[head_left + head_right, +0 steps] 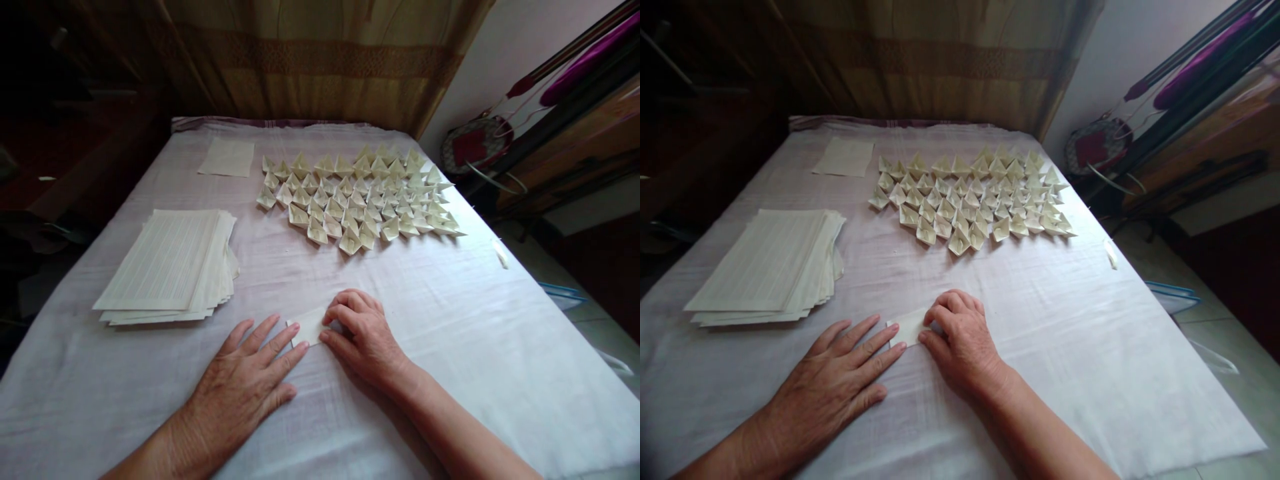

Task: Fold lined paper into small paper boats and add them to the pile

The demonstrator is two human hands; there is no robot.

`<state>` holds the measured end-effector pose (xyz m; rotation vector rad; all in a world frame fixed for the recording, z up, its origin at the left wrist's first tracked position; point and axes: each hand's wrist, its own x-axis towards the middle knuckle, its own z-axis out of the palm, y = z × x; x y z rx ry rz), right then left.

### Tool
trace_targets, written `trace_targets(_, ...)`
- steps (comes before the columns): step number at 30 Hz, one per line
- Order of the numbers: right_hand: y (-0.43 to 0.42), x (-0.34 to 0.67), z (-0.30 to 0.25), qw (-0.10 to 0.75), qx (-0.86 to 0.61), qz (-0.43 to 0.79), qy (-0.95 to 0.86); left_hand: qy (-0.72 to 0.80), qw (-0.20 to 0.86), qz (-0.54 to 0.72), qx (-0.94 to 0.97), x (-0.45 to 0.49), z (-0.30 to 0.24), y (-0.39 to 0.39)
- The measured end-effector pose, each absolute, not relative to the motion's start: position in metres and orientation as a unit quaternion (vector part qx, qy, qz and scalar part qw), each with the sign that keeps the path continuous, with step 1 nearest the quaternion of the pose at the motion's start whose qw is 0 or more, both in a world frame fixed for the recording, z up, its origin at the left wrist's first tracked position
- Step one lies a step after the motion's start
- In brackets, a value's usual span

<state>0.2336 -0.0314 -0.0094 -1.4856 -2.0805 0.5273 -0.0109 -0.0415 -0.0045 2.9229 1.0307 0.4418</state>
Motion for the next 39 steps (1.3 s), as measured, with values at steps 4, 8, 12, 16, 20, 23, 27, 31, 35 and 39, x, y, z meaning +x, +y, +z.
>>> trace_targets(4,-0.031,0.235,-0.011,0.269,-0.546,0.194,-0.769,0.316,0.017,0.135,0.939,-0.014,-0.002,-0.037)
trace_targets(8,-0.030,0.235,-0.014,0.269,-0.543,0.195,-0.771,0.307,0.017,0.126,0.943,-0.019,-0.003,-0.034)
trace_targets(12,-0.031,0.235,-0.012,0.271,-0.543,0.198,-0.770,0.289,0.018,0.078,0.954,-0.028,-0.005,-0.030)
trace_targets(16,-0.031,0.234,-0.010,0.274,-0.543,0.200,-0.768,0.292,0.023,0.055,0.955,-0.032,-0.006,-0.027)
trace_targets(20,-0.031,0.235,-0.012,0.272,-0.543,0.194,-0.771,0.296,0.013,0.053,0.954,-0.031,-0.006,-0.027)
trace_targets(23,-0.031,0.235,-0.013,0.271,-0.543,0.188,-0.772,0.297,0.009,0.058,0.953,-0.028,-0.003,-0.028)
trace_targets(27,-0.032,0.231,-0.013,0.265,-0.549,0.172,-0.774,0.283,-0.013,0.065,0.957,-0.023,0.001,-0.029)
trace_targets(31,-0.035,0.222,-0.012,0.256,-0.575,0.130,-0.766,0.266,-0.043,0.056,0.961,-0.022,0.001,-0.028)
trace_targets(35,-0.036,0.221,-0.012,0.250,-0.581,0.126,-0.764,0.253,-0.024,0.050,0.966,-0.028,0.000,-0.022)
trace_targets(39,-0.035,0.228,-0.012,0.254,-0.565,0.158,-0.769,0.261,0.025,0.026,0.965,-0.034,0.001,-0.013)
